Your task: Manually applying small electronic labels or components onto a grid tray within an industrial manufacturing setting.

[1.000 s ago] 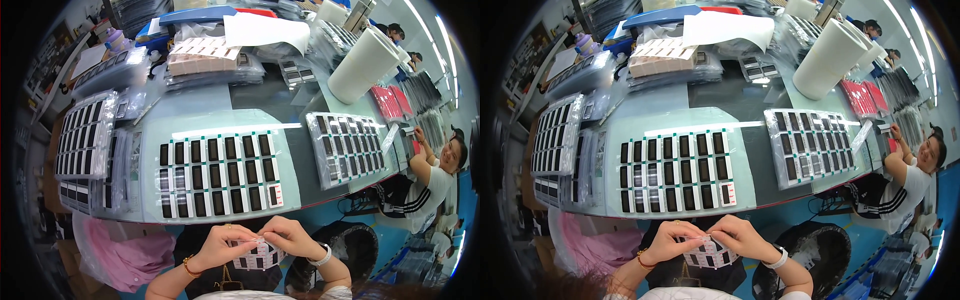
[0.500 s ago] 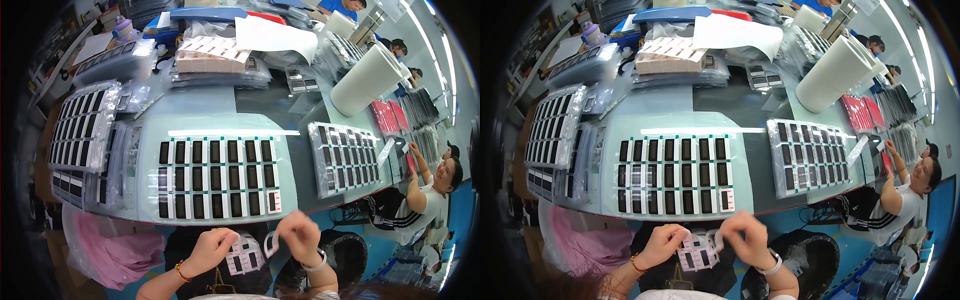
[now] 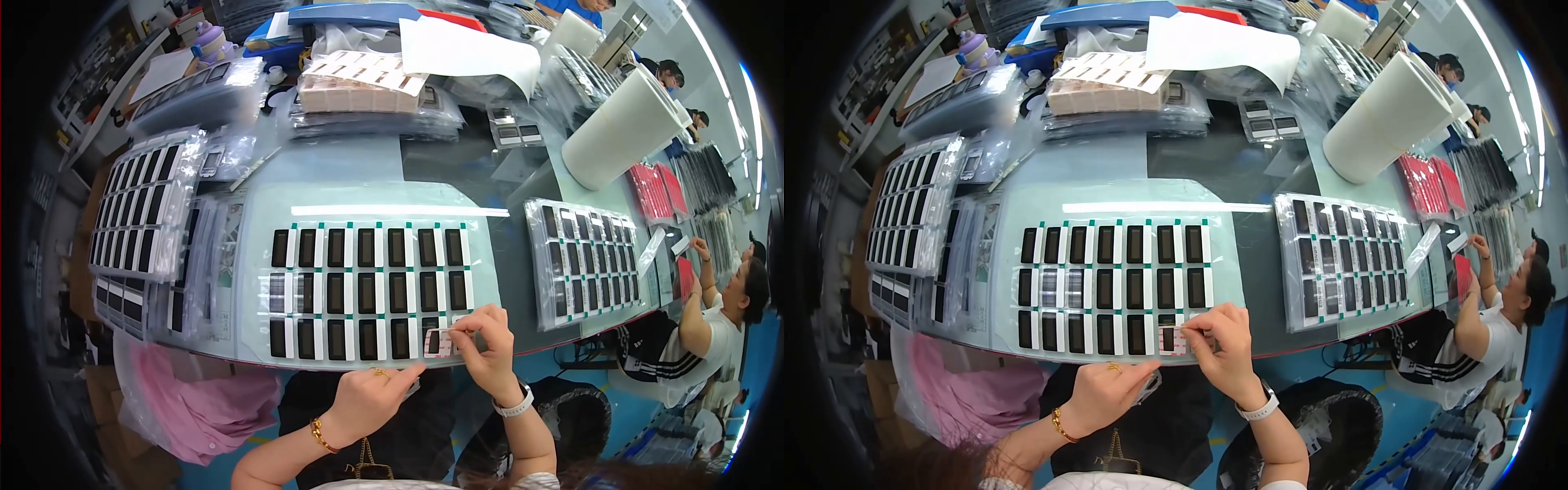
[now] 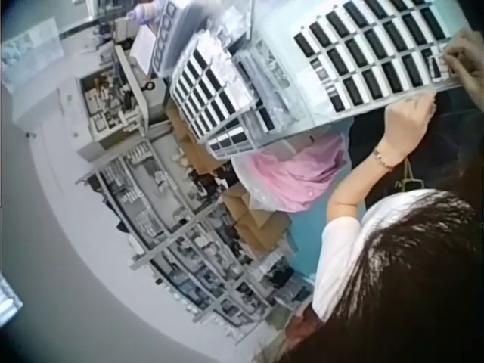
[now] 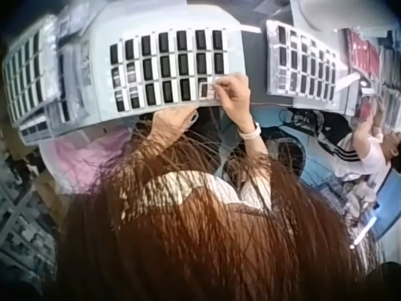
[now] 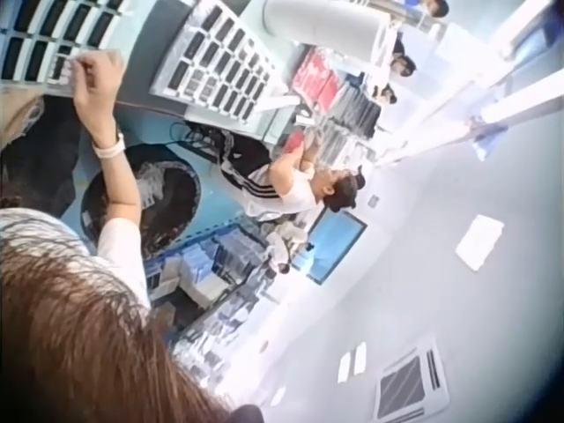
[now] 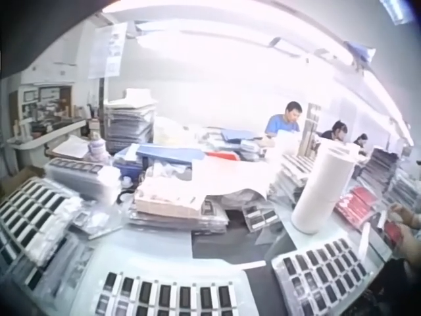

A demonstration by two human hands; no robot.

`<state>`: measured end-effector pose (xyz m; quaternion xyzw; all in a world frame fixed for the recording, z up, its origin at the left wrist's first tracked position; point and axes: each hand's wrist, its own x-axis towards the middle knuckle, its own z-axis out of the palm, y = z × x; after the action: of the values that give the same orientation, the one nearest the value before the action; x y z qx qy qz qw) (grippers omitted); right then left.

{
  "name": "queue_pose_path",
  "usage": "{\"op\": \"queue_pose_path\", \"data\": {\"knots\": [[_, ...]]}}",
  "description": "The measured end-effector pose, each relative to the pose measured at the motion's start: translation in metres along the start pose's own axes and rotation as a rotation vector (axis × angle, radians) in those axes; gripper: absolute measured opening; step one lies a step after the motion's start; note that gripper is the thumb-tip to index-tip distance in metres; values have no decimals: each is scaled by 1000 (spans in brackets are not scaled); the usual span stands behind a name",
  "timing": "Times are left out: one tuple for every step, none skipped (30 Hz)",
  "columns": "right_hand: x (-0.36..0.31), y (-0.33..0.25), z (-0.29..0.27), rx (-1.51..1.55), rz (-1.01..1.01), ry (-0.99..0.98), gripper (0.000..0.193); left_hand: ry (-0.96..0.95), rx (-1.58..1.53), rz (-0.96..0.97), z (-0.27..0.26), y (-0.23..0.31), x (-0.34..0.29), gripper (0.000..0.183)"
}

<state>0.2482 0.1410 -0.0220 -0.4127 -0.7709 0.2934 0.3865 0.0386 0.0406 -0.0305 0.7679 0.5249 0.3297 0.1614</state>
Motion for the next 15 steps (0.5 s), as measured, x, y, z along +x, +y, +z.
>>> {"op": "queue_pose_path", "data": {"knots": [[1,1,0,-11,-6,-10,14,-3,0,0,0,0,1,33],[1,1,0,-22,-13,-21,14,-10,22,2,-1,0,1,33],[1,1,1,-20,-11,-20,14,-16,45,4,-1,0,1,33],[1,1,1,-22,-15,-22,15,-17,43,7,-1,-1,1,33],[1,0,0,-22,-19,-24,15,-22,50,7,0,-1,1,34],[1,0,0,-24,-18,-22,15,-26,57,6,0,-1,1,35],[1,0,-1,-28,-18,-24,15,-27,55,8,0,0,2,35],[1,0,-1,-33,-18,-26,15,-39,48,-9,-2,3,4,31],[1,0,-1,-34,-16,-25,15,-52,39,-26,-3,4,5,28],[2,0,-1,-38,-15,-28,14,-53,39,-26,-3,3,5,28],[2,1,0,-41,-15,-31,14,-48,36,-22,-2,2,5,29],[1,1,1,-41,-12,-31,14,-43,32,-18,-1,1,4,30],[2,0,0,-39,-16,-29,14,-42,33,-15,-2,2,4,30],[2,0,0,-36,-20,-27,13,-45,45,-21,-2,2,3,32],[2,-1,-1,-37,-21,-24,13,-48,57,-27,-2,2,3,34]]}}
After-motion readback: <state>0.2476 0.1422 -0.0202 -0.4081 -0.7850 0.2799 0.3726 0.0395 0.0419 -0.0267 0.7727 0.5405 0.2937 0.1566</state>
